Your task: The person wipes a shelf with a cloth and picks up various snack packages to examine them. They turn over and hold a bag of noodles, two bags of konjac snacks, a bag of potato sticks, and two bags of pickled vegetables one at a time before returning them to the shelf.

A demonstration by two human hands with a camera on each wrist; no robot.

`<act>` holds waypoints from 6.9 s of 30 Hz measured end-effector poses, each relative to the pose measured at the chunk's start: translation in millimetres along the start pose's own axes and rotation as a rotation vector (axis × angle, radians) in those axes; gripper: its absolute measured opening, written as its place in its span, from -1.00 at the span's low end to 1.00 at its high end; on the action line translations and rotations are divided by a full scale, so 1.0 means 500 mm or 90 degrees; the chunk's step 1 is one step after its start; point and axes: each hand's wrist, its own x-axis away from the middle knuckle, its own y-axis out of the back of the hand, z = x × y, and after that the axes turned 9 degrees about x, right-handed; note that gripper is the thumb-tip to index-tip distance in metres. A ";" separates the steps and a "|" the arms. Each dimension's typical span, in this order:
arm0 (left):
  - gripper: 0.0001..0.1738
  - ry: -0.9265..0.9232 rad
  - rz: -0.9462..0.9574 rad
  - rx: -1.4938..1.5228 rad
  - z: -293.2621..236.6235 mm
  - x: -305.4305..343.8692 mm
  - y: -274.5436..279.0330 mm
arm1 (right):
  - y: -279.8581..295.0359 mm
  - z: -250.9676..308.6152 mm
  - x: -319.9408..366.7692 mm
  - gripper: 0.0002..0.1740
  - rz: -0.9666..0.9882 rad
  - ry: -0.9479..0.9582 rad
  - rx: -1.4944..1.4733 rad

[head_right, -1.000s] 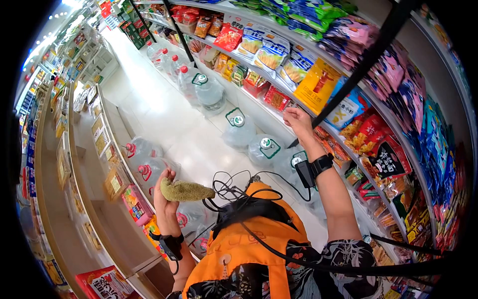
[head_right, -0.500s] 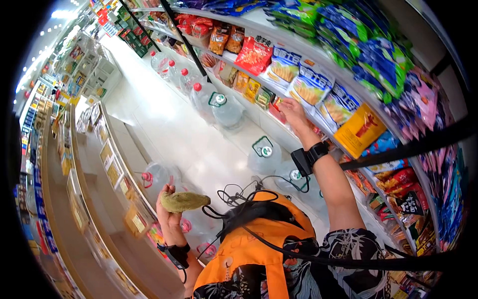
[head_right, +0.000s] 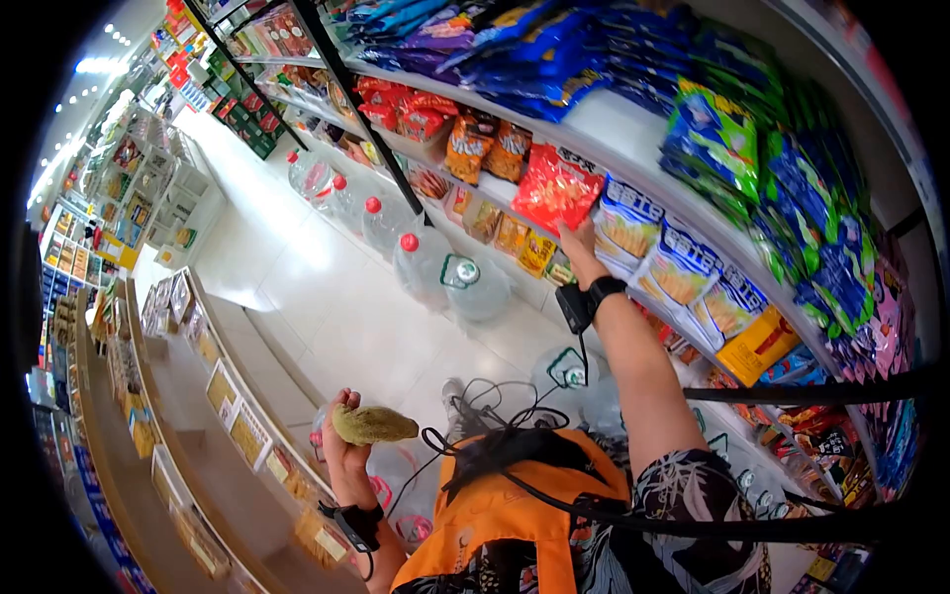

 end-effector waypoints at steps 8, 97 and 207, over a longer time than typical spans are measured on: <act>-0.91 0.218 0.104 -0.115 -0.094 -0.337 -0.156 | -0.071 -0.032 -0.024 -0.22 -0.239 -0.238 0.100; -0.52 0.228 0.737 -0.426 -0.092 -0.138 -0.466 | 0.076 0.477 0.547 -0.69 0.071 0.091 -0.363; -0.55 0.296 0.657 -0.368 -0.107 -0.141 -0.387 | 0.050 0.462 0.576 -0.72 0.144 0.071 -0.367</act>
